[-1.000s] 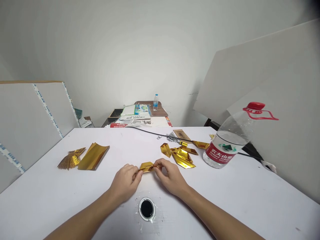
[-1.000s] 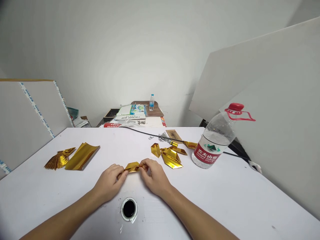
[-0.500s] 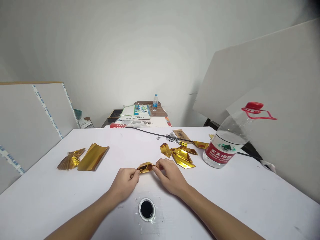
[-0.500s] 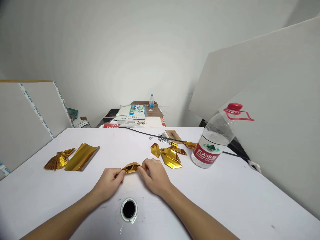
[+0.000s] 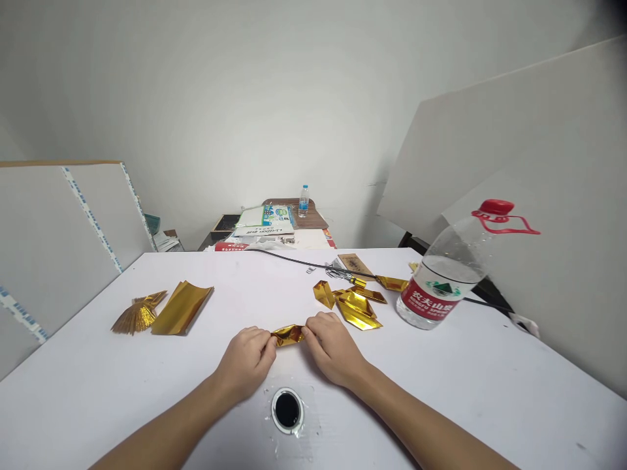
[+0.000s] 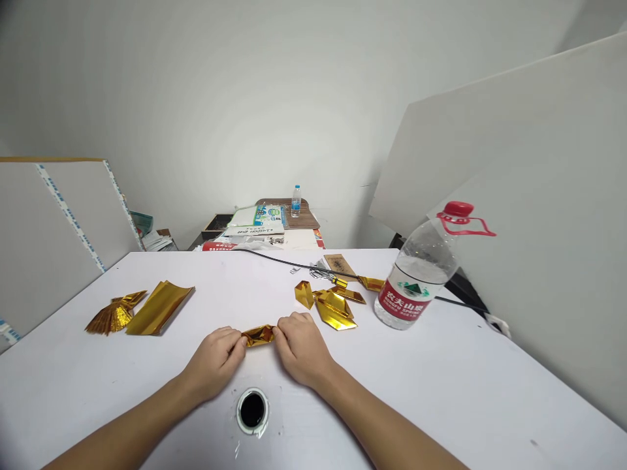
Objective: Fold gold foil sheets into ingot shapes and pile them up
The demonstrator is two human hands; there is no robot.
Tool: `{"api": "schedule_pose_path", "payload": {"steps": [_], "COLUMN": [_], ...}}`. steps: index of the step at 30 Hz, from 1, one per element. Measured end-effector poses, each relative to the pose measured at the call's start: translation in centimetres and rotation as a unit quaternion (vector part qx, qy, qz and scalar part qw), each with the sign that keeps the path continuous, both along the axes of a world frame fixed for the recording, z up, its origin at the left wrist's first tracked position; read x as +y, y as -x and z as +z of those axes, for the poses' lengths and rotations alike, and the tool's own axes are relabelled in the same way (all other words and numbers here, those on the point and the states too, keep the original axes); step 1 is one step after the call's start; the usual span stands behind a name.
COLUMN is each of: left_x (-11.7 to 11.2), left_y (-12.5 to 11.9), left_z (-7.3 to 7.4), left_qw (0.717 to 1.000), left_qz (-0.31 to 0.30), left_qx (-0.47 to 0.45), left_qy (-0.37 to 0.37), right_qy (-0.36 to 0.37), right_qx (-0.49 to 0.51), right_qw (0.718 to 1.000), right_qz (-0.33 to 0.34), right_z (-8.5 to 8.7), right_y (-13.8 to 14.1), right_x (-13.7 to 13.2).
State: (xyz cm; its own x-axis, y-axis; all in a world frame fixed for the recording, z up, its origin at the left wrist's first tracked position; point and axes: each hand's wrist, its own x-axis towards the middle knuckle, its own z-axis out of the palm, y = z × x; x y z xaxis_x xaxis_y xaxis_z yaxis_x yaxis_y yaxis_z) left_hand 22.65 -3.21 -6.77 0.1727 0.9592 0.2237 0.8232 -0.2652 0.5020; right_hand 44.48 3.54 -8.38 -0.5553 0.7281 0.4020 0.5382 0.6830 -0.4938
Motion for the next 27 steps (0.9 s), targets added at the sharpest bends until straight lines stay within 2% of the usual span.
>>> {"api": "schedule_pose_path", "payload": {"steps": [12, 16, 22, 27], "left_x": [-0.07, -0.08, -0.10, -0.11], "left_y": [-0.03, 0.07, 0.13, -0.11], "left_z": [-0.52, -0.28, 0.30, 0.19], "left_qw": [0.996, 0.996, 0.998, 0.999], "left_qz": [-0.049, -0.032, -0.005, 0.014], "left_qx": [0.012, -0.002, -0.025, 0.001], "left_qy": [-0.074, -0.082, -0.056, -0.045], "right_qy": [-0.001, -0.007, 0.029, 0.031], "right_qx": [0.001, 0.003, 0.005, -0.009], "right_qw": [0.999, 1.000, 1.000, 0.999], "right_qz": [0.039, 0.026, 0.008, -0.009], "right_z": [-0.60, -0.12, 0.24, 0.14], "right_y": [0.00, -0.17, -0.10, 0.07], "right_x": [0.19, 0.16, 0.00, 0.04]}}
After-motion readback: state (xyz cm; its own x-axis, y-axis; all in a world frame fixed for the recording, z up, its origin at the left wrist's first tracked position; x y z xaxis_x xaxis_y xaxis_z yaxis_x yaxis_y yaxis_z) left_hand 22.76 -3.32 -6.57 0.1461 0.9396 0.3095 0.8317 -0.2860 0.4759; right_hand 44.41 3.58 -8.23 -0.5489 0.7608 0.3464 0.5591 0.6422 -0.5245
